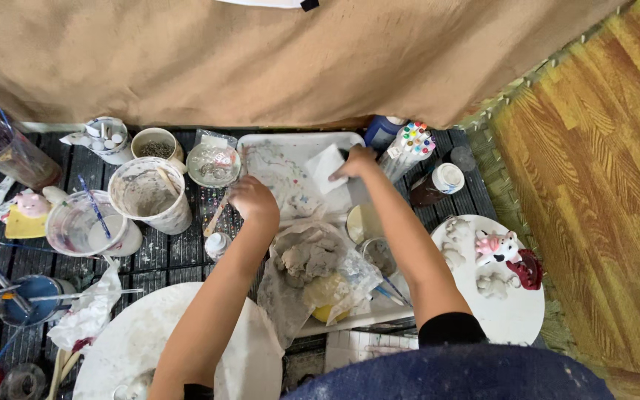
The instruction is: The person shapes small clay pieces into rounded forms using a yellow sponge and their hands. They repeatedly smooth and refine the surfaces, then place the finished pieces on a white plate. The person also handles a larger lump of clay and moves a plastic bag aside during the process.
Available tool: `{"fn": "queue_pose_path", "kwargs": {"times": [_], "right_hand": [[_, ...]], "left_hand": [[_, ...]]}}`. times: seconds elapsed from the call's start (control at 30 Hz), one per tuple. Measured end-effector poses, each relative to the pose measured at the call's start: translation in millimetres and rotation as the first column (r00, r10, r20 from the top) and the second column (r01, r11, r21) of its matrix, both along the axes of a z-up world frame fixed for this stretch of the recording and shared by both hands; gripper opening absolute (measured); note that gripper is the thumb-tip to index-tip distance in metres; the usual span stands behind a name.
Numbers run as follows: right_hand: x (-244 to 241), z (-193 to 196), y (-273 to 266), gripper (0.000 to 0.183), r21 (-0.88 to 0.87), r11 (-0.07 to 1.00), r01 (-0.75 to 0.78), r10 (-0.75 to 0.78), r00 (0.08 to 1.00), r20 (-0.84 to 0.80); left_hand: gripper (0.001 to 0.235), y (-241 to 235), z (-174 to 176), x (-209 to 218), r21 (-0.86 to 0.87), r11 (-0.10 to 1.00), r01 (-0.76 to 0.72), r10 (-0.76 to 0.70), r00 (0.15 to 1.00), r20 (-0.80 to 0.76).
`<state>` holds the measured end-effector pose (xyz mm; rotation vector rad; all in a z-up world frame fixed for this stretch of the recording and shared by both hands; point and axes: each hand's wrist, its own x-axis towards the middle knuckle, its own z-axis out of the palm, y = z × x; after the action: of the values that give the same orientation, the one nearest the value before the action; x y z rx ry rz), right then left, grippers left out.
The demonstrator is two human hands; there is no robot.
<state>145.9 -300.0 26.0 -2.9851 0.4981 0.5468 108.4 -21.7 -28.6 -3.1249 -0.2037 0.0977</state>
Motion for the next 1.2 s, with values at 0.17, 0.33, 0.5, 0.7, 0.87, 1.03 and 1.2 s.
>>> {"fn": "queue_pose_path", "kwargs": {"times": [0.17,0.33,0.5,0.7,0.87,1.03,1.2], "right_hand": [[-7,-5,15,0.147,0.289,0.952,-0.103,0.024,0.964,0.265],[-24,18,6,0.066,0.612,0.79,-0.023,-0.144,0.964,0.222],[-62,49,-12,0.047,0.809,0.568,0.151,-0.378,0.921,0.093],[-102,30,-31,0.037,0.831,0.553,0.058,-0.368,0.912,0.182],[-116,17,-33,0.034,0.847,0.529,-0.046,-0.323,0.912,0.251],[-136,50,-29,0.038,0.954,0.296,0.053,-0.428,0.9,0.082],[-178,89,-24,0.04,0.968,0.216,0.131,-0.485,0.874,-0.011]], "left_hand": [[0.057,8,-17,8,-0.188,0.981,-0.046,0.052,0.998,0.024],[0.044,13,-18,11,-0.204,0.972,-0.115,0.121,0.993,0.017],[0.041,19,-15,4,-0.17,0.984,-0.049,0.065,0.994,0.089],[0.056,29,41,2,-0.245,0.967,-0.065,0.07,0.998,0.01],[0.055,42,100,0,-0.319,0.947,-0.05,0.064,0.997,0.036],[0.056,40,123,-4,-0.45,0.893,-0.007,0.067,0.991,0.117],[0.065,52,122,-1,-0.604,0.777,0.175,-0.04,0.972,0.23]]}}
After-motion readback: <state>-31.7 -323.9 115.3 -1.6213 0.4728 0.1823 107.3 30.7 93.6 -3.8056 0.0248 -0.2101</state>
